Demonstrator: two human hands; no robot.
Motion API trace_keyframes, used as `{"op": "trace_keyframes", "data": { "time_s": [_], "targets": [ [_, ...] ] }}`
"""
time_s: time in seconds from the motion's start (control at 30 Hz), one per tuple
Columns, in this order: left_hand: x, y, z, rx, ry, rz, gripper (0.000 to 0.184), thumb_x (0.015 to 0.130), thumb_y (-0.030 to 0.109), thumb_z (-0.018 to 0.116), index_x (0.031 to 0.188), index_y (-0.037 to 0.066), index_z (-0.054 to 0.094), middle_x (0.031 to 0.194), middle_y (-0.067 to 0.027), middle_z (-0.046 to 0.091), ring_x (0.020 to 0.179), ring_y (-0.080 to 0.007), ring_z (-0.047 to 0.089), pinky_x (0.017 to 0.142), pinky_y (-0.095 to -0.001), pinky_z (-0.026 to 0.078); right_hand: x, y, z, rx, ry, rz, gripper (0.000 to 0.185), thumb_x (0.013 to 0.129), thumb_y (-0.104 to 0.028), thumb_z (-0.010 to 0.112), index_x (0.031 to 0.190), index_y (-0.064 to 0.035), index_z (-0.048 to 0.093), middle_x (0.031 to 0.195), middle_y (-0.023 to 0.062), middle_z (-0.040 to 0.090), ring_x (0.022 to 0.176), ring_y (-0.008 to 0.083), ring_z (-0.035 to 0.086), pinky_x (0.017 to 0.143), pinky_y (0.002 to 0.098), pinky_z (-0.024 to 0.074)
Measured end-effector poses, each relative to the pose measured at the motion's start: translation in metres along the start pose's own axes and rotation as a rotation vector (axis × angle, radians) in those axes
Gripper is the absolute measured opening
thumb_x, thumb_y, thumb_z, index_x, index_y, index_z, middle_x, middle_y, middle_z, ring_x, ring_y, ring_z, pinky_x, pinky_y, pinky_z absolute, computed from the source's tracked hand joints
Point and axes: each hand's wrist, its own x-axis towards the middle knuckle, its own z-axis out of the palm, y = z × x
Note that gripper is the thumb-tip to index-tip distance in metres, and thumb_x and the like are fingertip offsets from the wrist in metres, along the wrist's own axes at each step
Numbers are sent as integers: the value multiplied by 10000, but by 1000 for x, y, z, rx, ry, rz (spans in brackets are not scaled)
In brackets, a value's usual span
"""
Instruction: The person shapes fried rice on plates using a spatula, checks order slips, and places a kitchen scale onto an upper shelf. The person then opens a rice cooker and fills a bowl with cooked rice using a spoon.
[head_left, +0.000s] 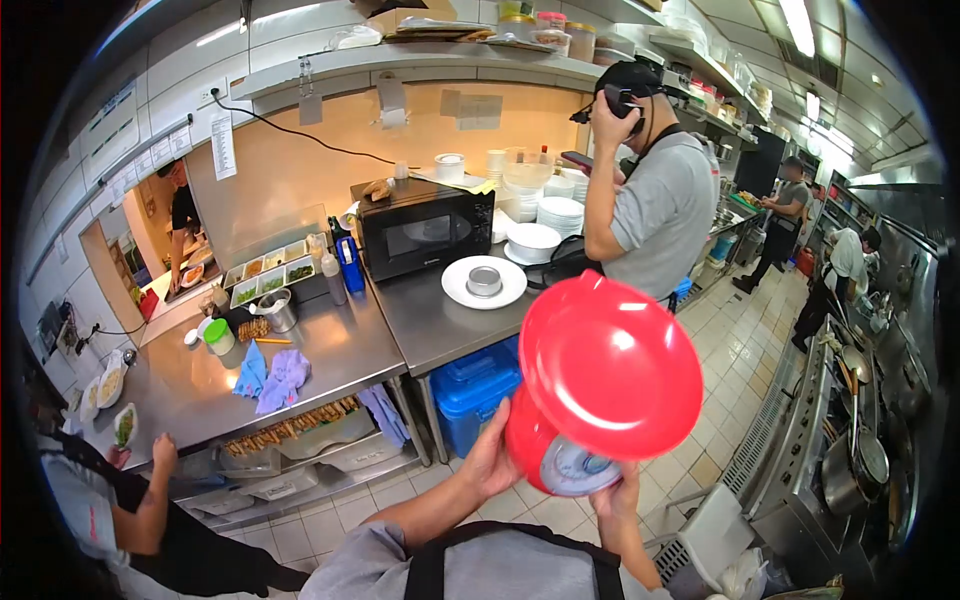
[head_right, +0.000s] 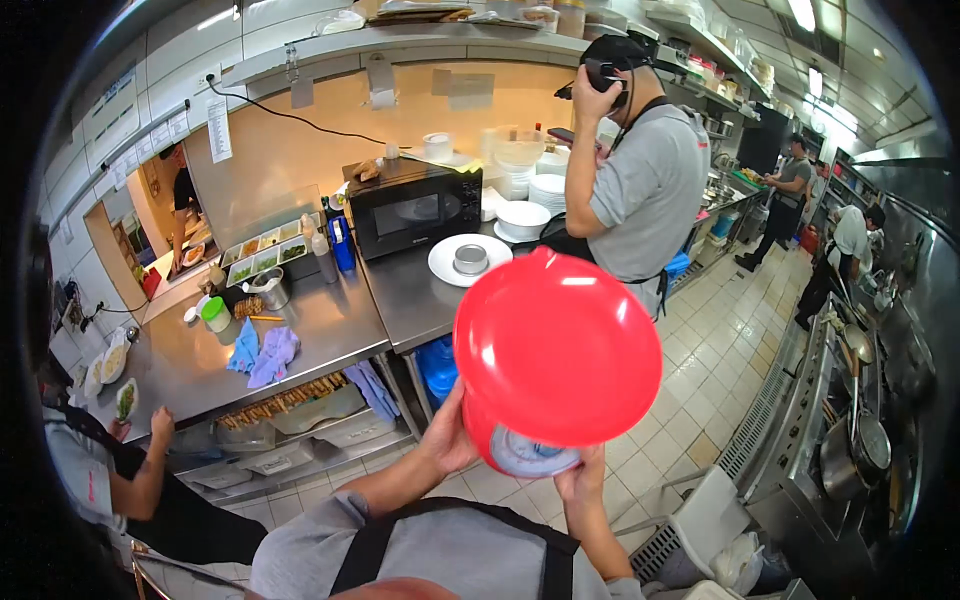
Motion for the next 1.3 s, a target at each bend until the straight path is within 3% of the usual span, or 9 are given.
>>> {"op": "trace_keyframes", "data": {
  "time_s": [0.3,0.47,0.63,0.83,0.87,0.97,1.07,1.17,1.3],
  "targets": [
    [68,131,22,294,-205,303,577,946,416,418,1411,110,266,1328,-128,443,1194,-241,448,975,-416,407,200,17,132,178,-139,-64,546,843,-353,605,1285,-82,435,1280,88,504,1169,252,486,996,456,398],
    [55,151,-69,530,60,292,521,932,360,464,1350,67,360,1241,-134,517,1120,-241,518,918,-389,448,330,1,210,181,-350,-185,520,845,-311,607,1281,-83,440,1282,78,504,1169,239,489,1011,454,388],
    [46,151,-148,601,446,342,384,918,263,521,1231,41,488,1091,-95,600,983,-196,583,851,-341,471,469,-25,275,152,-511,-234,599,821,-272,624,1322,-75,363,1326,146,429,1206,351,434,970,582,390],
    [89,168,-264,1435,986,560,401,803,193,636,1152,19,545,1099,-134,583,983,-268,565,842,-382,456,637,-53,345,80,-660,-345,583,834,-374,597,1315,-132,373,1316,149,436,1163,381,464,879,626,426],
    [101,173,-261,1593,1047,589,409,783,189,644,1140,15,549,1099,-148,575,993,-291,554,853,-395,447,658,-53,356,114,-741,-323,617,838,-478,578,1326,-147,393,1331,130,445,1157,361,482,866,590,444],
    [136,186,-254,1889,1221,597,405,734,182,650,1094,16,564,1150,-192,523,1086,-373,468,937,-449,373,721,-55,377,141,-615,-246,599,848,-433,569,1330,-145,360,1317,127,457,1168,364,474,842,631,435],
    [166,197,-261,2130,1349,645,407,733,209,646,1082,17,569,1192,-199,494,1134,-383,422,985,-467,316,751,-46,396,162,-445,-205,445,860,-351,573,1232,-122,487,1250,119,519,1133,324,505,892,517,452],
    [185,205,-262,2148,1419,570,443,747,234,621,1124,20,528,1248,-214,456,1189,-398,369,1015,-499,255,862,-43,400,58,-596,-212,555,837,-274,613,1303,-123,352,1292,174,433,1164,416,446,873,673,411],
    [190,211,-270,2222,1463,469,494,743,271,610,1162,36,495,1274,-220,440,1203,-402,359,1018,-517,237,915,-25,413,27,-580,-133,539,844,-273,607,1297,-115,362,1289,187,437,1144,430,456,862,670,424]
  ]
}}
